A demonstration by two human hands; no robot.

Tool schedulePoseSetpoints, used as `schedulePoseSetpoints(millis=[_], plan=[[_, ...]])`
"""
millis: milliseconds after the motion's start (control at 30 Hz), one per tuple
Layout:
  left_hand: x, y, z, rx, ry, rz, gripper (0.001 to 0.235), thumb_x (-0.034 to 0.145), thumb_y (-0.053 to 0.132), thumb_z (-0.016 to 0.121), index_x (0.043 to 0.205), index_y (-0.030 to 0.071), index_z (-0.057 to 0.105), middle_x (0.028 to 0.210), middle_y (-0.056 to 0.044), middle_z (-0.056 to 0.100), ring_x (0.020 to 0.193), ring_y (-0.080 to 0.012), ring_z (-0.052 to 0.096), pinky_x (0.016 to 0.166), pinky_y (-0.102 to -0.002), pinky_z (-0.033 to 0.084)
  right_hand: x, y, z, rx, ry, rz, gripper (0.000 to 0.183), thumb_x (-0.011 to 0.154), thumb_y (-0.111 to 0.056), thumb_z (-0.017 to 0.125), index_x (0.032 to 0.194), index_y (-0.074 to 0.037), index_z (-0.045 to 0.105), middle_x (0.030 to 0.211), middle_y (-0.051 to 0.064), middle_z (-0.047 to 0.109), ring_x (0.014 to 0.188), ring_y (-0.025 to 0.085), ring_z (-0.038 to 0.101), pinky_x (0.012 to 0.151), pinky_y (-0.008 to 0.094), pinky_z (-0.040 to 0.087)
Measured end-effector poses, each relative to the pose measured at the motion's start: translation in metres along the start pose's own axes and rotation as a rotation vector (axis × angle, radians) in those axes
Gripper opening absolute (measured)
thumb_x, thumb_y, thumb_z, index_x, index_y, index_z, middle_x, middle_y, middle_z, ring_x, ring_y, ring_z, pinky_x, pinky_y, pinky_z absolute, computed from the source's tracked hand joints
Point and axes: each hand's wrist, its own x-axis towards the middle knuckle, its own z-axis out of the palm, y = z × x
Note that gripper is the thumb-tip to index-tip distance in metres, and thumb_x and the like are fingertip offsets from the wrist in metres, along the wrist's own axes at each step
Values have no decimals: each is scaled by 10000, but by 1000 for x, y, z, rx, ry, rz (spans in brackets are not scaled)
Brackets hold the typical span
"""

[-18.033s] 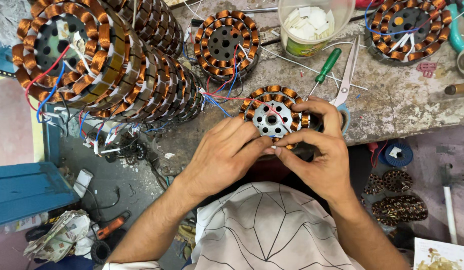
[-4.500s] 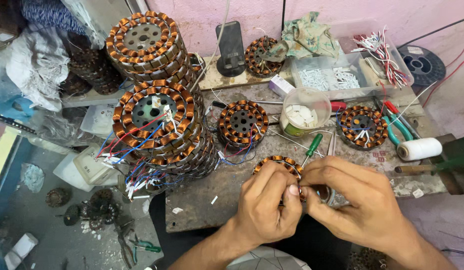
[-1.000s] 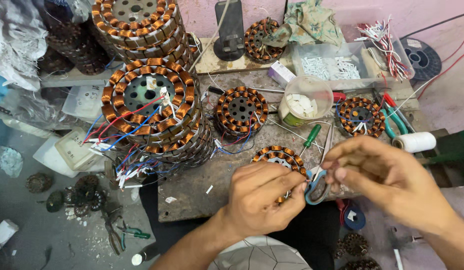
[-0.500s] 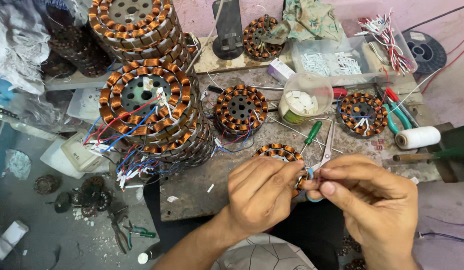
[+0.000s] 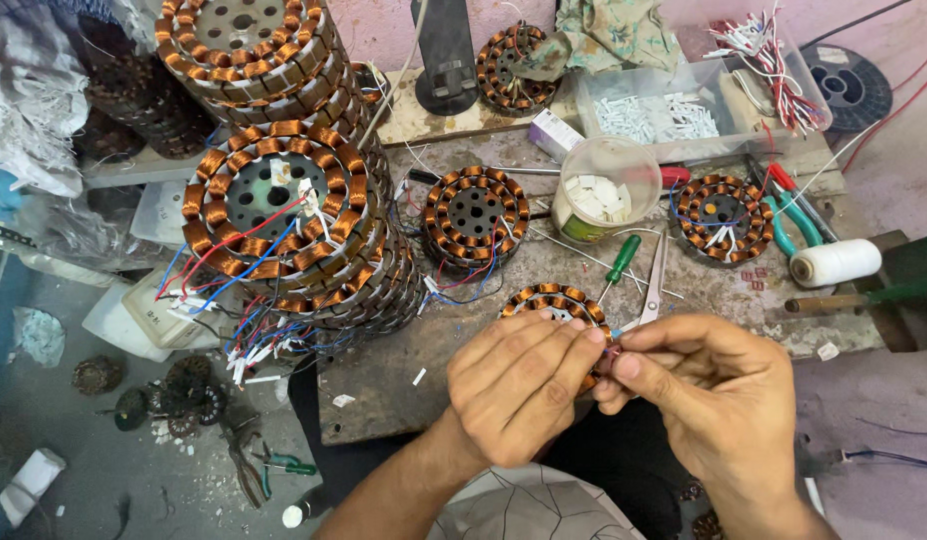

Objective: The person wires a motor stator by hand, threading colored wires through the metal slots and securing them while sitting at a cluttered workbench with multiple finished stators nearby.

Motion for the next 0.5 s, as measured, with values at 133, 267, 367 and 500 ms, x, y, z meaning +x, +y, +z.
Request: schedulePoseSetpoints(millis=[133, 267, 367, 500], plan=[[1, -5, -3, 31, -63, 51, 256, 935, 59, 708, 1157, -69, 707, 1035, -152, 726, 962, -269, 738, 887, -403, 615, 4, -1, -1, -9, -3, 44, 176, 878, 123, 687, 1053, 134, 698, 888, 238, 752, 746, 285, 763, 676, 389, 647], [2, -8, -4, 27, -96, 74, 249, 979, 91, 743, 1158, -79, 711, 1032, -150, 721, 955, -264, 737, 882, -391, 607, 0, -2, -1, -135, -22, -5, 168, 875, 121, 685, 1041, 130, 710, 933, 213, 741, 779, 252, 759, 708, 358, 641], [4, -11, -7, -54, -158, 74, 283, 979, 79, 729, 1199, -92, 684, 1072, -172, 722, 997, -284, 749, 920, -408, 618, -2, 2, -6, -204, 16, -19, 158, 879, 111, 696, 1036, 119, 707, 880, 201, 742, 743, 223, 742, 675, 328, 624], [6, -21, -11, -176, -162, 194, 282, 1058, 69, 732, 1309, 13, 614, 1148, -199, 706, 1044, -301, 731, 986, -434, 625, 5, 6, -15, -108, -22, 83, 184, 860, 103, 746, 1035, 101, 690, 856, 205, 750, 669, 206, 721, 576, 314, 592]])
